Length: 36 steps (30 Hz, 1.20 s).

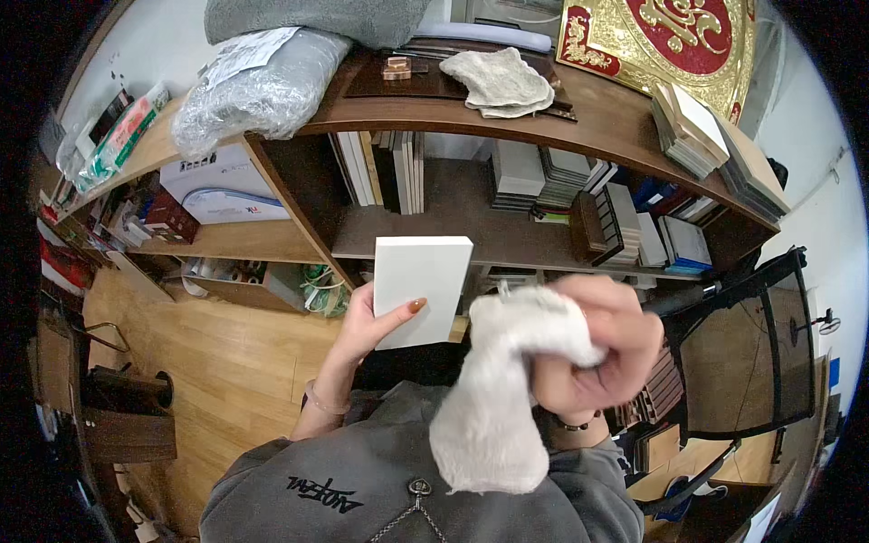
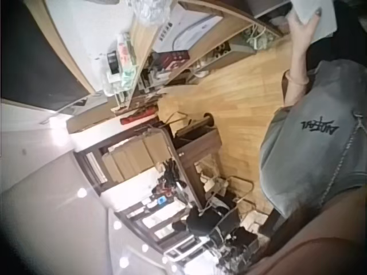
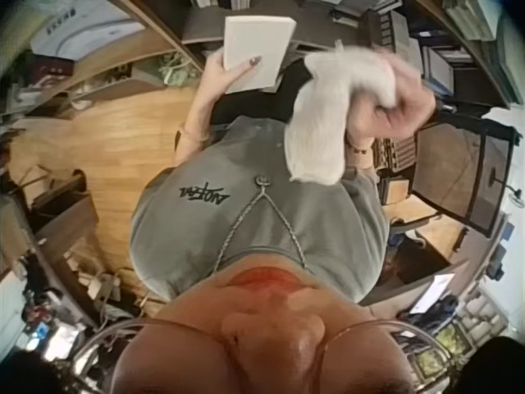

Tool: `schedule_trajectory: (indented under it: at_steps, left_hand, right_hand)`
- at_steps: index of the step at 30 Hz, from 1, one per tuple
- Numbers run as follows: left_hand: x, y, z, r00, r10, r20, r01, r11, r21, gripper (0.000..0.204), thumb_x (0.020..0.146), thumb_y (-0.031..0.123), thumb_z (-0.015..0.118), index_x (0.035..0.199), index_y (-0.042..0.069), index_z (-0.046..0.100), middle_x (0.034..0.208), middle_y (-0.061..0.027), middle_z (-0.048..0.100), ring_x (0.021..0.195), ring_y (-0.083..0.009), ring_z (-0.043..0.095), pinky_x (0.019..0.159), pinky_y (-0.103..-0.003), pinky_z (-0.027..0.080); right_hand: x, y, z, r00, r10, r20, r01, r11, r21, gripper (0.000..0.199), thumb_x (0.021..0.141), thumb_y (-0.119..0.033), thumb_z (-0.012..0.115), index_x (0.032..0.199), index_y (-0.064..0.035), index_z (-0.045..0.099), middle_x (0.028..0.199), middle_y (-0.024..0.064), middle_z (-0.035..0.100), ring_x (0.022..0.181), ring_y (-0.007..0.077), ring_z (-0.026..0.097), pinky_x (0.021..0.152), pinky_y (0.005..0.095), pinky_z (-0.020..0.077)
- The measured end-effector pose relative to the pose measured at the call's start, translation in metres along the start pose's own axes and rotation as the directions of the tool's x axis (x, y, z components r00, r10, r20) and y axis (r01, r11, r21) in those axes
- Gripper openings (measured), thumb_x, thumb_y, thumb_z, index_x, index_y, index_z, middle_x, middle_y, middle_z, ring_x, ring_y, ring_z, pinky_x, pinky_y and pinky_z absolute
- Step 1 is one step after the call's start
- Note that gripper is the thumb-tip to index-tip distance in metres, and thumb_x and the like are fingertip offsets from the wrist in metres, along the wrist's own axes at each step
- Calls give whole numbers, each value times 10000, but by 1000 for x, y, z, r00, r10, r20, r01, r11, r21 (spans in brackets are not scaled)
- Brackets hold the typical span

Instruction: The person wipes sample boards with a cloth, places them onto a shelf, takes other sample boards from the shelf, and wipes them with the cloth.

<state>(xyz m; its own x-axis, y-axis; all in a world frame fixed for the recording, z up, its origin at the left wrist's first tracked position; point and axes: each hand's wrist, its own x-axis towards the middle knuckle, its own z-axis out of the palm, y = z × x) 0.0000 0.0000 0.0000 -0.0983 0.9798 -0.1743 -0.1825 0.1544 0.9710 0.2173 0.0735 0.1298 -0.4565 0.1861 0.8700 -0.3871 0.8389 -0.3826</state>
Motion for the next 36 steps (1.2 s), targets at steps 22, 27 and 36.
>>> schedule_trajectory:
  at_steps: [22,27,36]
  left_hand:
    - [-11,19,-2,851,154,501,-173,985,-8,315,884,137,570,1151,-27,538,1033,-29,610,930,-75,534,797,-248,454]
    - [-10,27,-2,840,-17,542,78,993,-90,349,909,228,569,1130,-42,557,992,-14,619,890,-65,539,770,-230,459]
    - [-12,29,15,885,81,458,375,457,-806,586,851,322,638,1292,0,425,1243,-134,516,1097,-201,532,884,-376,461]
  right_hand:
    - [-36,62,4,523,788,324,-752,606,-260,783,612,-252,820,1258,-26,440,950,160,631,903,293,620,776,340,482]
    - [-44,50,19,619,731,287,-784,596,173,616,745,-200,732,1239,30,445,1080,100,606,992,147,564,835,308,453]
    - [-65,68,34,446,876,-181,-855,477,202,382,908,-162,543,1231,30,472,1141,102,575,1027,155,546,865,298,444]
